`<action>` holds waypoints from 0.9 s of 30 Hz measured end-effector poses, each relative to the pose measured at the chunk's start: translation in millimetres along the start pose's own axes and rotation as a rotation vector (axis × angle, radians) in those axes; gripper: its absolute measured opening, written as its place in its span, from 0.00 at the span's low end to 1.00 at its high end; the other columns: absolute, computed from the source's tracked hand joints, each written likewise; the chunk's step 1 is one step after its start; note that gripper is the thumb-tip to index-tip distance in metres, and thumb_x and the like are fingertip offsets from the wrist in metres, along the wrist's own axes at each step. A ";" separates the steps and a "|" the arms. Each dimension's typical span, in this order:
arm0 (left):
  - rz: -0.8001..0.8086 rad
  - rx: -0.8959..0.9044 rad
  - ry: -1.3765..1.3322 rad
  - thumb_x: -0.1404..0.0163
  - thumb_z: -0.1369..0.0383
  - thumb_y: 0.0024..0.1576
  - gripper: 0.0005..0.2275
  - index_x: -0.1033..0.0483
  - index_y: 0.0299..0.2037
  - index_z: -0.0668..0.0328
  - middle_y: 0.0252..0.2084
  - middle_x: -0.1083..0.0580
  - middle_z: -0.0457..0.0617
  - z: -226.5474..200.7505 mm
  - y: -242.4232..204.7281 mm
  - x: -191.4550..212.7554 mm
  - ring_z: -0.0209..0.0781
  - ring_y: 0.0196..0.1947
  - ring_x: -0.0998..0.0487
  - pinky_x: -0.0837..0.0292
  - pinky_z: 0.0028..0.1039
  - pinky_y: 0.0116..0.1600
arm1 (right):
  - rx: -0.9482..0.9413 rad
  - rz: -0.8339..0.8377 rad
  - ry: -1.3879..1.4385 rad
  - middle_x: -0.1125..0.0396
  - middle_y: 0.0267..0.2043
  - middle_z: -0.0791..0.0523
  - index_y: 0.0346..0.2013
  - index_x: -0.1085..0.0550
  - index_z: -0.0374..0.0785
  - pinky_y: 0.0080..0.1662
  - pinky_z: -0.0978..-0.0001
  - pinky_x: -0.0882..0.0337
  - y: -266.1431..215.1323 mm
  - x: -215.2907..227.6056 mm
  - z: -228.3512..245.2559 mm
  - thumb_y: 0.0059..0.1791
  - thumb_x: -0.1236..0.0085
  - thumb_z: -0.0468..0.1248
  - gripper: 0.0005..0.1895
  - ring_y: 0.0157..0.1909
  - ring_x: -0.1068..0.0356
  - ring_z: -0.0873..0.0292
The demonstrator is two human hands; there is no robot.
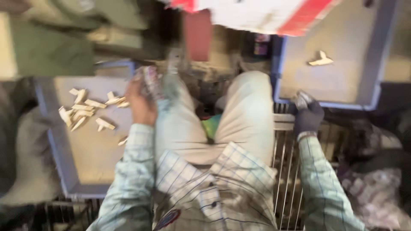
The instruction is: The person sits cross-legged and repeatedly rubs small brass-colored metal parts with a cloth. They pick up parts from a tray on the left, wipe them, and place them into a tray on the right. The person occasionally uses a small tool to clean the parts.
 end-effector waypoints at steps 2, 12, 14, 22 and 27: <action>-0.068 -0.104 0.073 0.50 0.72 0.62 0.05 0.24 0.44 0.62 0.45 0.22 0.50 -4.3 2.0 1.1 0.44 0.47 0.21 0.23 0.36 0.56 | 0.029 0.005 -0.082 0.24 0.48 0.53 0.52 0.21 0.30 0.49 0.72 0.25 26.7 10.4 10.9 0.52 0.39 0.27 0.13 0.45 0.26 0.63; -0.148 -0.052 0.251 0.52 0.73 0.61 0.06 0.24 0.44 0.65 0.42 0.22 0.51 -10.7 -4.1 -22.4 0.43 0.42 0.19 0.21 0.33 0.51 | -0.061 -0.016 -0.496 0.23 0.46 0.49 0.49 0.23 0.36 0.48 0.64 0.24 166.8 22.3 -37.7 0.45 0.28 0.37 0.20 0.46 0.23 0.53; -0.149 -0.053 0.273 0.52 0.73 0.62 0.06 0.24 0.45 0.66 0.42 0.22 0.51 -9.8 -2.2 -25.2 0.43 0.41 0.19 0.21 0.33 0.50 | -0.012 -0.010 -0.684 0.25 0.47 0.47 0.47 0.22 0.38 0.50 0.57 0.27 185.6 7.7 -33.5 0.42 0.24 0.43 0.23 0.48 0.25 0.46; -0.126 -0.083 0.327 0.52 0.74 0.63 0.07 0.23 0.45 0.69 0.43 0.21 0.52 -4.0 7.9 -17.3 0.41 0.42 0.20 0.23 0.30 0.52 | 0.234 -0.126 -0.910 0.29 0.45 0.48 0.44 0.22 0.43 0.52 0.45 0.32 179.2 -61.4 -42.3 0.48 0.32 0.46 0.14 0.52 0.31 0.38; -0.100 -0.129 0.273 0.51 0.76 0.64 0.05 0.23 0.45 0.71 0.43 0.22 0.51 1.0 11.4 -7.7 0.39 0.42 0.21 0.24 0.29 0.52 | 0.388 0.014 -0.863 0.32 0.52 0.40 0.50 0.23 0.41 0.48 0.47 0.31 124.1 -83.7 -50.5 0.42 0.33 0.39 0.22 0.49 0.32 0.35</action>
Point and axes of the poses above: each hand's wrist, its own y-axis towards the middle knuckle, its own x-axis out of the back of the hand, z = x × y, the point moved 7 cm from there along y, towards the middle knuckle
